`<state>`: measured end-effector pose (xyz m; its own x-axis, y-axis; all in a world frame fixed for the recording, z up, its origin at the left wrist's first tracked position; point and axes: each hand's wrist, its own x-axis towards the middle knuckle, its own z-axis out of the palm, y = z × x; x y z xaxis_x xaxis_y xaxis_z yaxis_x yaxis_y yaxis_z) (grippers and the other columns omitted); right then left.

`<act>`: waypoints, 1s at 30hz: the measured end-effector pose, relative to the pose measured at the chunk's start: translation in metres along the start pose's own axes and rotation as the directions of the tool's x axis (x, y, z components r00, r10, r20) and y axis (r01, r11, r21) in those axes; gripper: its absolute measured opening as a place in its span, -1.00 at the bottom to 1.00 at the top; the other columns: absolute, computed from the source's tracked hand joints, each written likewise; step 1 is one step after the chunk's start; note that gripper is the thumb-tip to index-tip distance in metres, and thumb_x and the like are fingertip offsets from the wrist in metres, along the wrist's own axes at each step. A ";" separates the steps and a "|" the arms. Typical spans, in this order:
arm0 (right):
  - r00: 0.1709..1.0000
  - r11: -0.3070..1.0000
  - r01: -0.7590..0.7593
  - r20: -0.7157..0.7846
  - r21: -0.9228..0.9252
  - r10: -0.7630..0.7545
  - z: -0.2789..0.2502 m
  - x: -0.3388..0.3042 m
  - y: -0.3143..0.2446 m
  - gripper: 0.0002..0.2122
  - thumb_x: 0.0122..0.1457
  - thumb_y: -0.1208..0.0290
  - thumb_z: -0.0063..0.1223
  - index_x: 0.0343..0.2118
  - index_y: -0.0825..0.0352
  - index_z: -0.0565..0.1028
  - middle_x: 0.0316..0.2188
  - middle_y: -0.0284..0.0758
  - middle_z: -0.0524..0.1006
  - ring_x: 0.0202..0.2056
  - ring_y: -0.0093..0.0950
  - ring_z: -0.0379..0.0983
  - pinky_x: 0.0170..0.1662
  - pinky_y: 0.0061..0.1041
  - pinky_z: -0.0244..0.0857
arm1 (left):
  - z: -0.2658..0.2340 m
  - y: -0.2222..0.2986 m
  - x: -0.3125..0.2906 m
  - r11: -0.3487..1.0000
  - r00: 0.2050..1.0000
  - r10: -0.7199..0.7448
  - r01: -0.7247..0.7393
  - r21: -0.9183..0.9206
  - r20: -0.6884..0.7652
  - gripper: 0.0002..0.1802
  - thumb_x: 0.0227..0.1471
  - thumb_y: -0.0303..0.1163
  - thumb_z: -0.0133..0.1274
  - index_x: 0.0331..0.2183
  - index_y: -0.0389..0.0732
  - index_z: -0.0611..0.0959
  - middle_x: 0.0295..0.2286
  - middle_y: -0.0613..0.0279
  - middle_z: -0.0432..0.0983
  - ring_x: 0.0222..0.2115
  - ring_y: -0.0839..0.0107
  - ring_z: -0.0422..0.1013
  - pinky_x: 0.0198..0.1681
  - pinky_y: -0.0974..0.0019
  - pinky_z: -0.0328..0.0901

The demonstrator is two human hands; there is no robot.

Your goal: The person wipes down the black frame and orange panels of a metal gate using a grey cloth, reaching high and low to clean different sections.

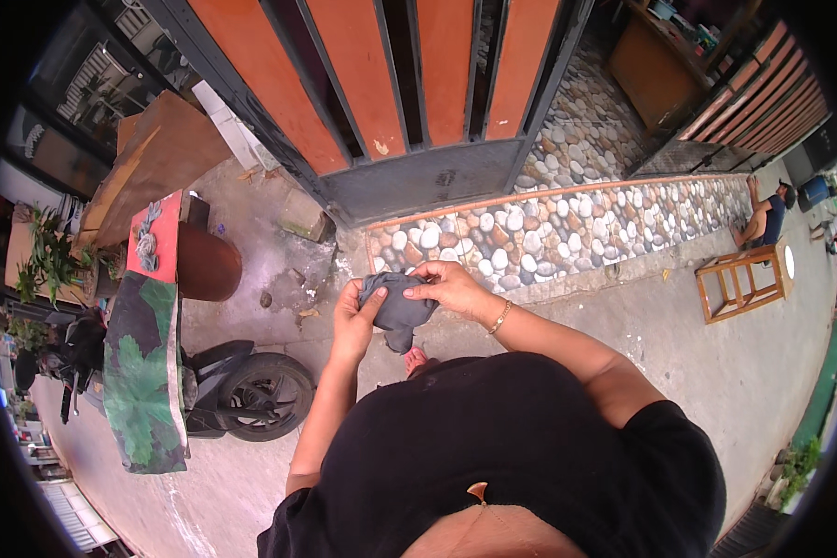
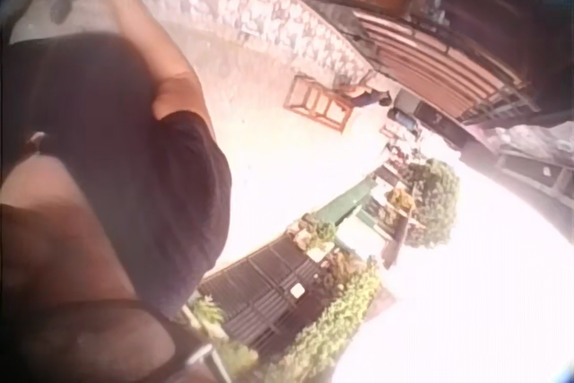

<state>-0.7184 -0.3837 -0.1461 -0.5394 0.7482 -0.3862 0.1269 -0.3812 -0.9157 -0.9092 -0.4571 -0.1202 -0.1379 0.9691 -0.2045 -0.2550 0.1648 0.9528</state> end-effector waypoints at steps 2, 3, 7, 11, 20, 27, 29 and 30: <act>0.997 0.996 -0.059 -0.060 -0.062 0.055 -0.032 -0.022 0.003 -0.47 -0.02 0.28 0.39 0.00 0.38 0.46 -0.12 -0.22 0.50 -0.13 -0.51 0.46 -0.11 -0.54 0.36 | 0.030 -0.004 -0.006 0.998 0.998 0.063 -0.063 0.023 0.013 -0.86 0.16 -0.46 0.09 -0.25 -0.29 0.51 -0.38 0.32 0.54 -0.38 0.64 0.40 -0.27 0.51 0.32; 0.997 0.996 -0.056 -0.064 -0.063 0.051 -0.047 -0.034 0.005 -0.47 -0.02 0.28 0.39 0.00 0.38 0.46 -0.12 -0.22 0.50 -0.13 -0.51 0.46 -0.11 -0.54 0.36 | 0.044 -0.002 -0.008 0.998 0.998 0.066 -0.066 0.023 0.018 -0.86 0.16 -0.46 0.09 -0.25 -0.29 0.51 -0.38 0.32 0.54 -0.38 0.64 0.40 -0.27 0.51 0.32; 0.973 0.889 0.168 -0.076 -0.426 -0.220 -0.090 -0.081 -0.001 -0.08 -0.19 0.09 0.47 0.24 0.30 0.20 0.27 0.08 0.00 0.26 -0.09 0.04 0.25 -0.22 0.07 | 0.090 0.011 -0.016 0.903 0.974 0.025 -0.119 0.412 0.226 -0.78 0.18 -0.40 0.07 -0.17 -0.31 0.55 -0.32 0.28 0.56 -0.32 0.60 0.42 -0.23 0.47 0.34; 0.831 0.617 0.511 0.161 -0.598 -0.532 -0.091 -0.109 -0.023 -0.22 -0.15 0.18 0.43 0.17 0.27 0.31 0.20 -0.01 0.24 0.19 -0.13 0.20 0.20 -0.26 0.15 | 0.135 0.007 -0.016 0.793 0.897 -0.096 -0.194 0.578 0.432 -0.70 0.22 -0.29 0.02 -0.16 -0.33 0.60 -0.33 0.22 0.56 -0.28 0.52 0.42 -0.17 0.40 0.32; 0.966 0.903 0.240 -0.004 -0.356 -0.259 -0.138 -0.152 -0.038 -0.79 0.05 0.35 0.28 -0.42 0.41 0.56 -0.56 -0.33 0.53 -0.50 -0.58 0.39 -0.40 -0.50 0.28 | 0.179 -0.027 -0.038 0.711 0.949 -0.091 -0.152 0.687 0.303 -0.27 -0.31 -0.12 0.43 -0.17 -0.41 0.55 -0.36 -0.04 0.58 -0.29 0.23 0.53 -0.16 0.25 0.38; 0.962 0.959 0.269 0.075 -0.092 -0.263 -0.149 -0.188 -0.105 -0.88 0.15 0.44 0.20 -0.37 0.38 0.54 -0.50 -0.53 0.50 -0.46 -0.77 0.33 -0.38 -0.70 0.26 | 0.183 -0.060 -0.028 0.641 0.884 -0.328 -0.050 0.766 0.332 -0.42 -0.14 -0.34 0.33 -0.07 -0.37 0.54 -0.24 0.05 0.59 -0.25 0.37 0.52 -0.14 0.28 0.40; 0.931 0.910 0.343 0.046 0.234 -0.363 -0.151 -0.195 -0.131 -0.87 0.15 0.44 0.20 -0.31 0.39 0.55 -0.48 -0.44 0.55 -0.46 -0.74 0.41 -0.41 -0.68 0.32 | 0.186 -0.067 -0.026 0.607 0.887 -0.304 -0.102 0.788 0.348 -0.43 -0.13 -0.34 0.31 -0.07 -0.37 0.53 -0.23 0.04 0.59 -0.21 0.35 0.52 -0.11 0.27 0.39; 0.901 0.875 0.414 0.027 0.251 -0.433 -0.155 -0.198 -0.147 -0.86 0.17 0.43 0.18 -0.28 0.39 0.54 -0.48 -0.45 0.56 -0.47 -0.74 0.43 -0.40 -0.71 0.32 | 0.189 -0.066 -0.028 0.624 0.864 -0.303 -0.139 0.769 0.402 -0.50 -0.12 -0.26 0.28 -0.17 -0.37 0.60 -0.27 0.01 0.60 -0.24 0.26 0.53 -0.12 0.26 0.38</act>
<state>-0.5007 -0.3920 0.0477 -0.5635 0.8245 0.0519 -0.3206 -0.1603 -0.9336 -0.7076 -0.4602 -0.1348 0.3433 0.8612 -0.3749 0.5958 0.1089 0.7957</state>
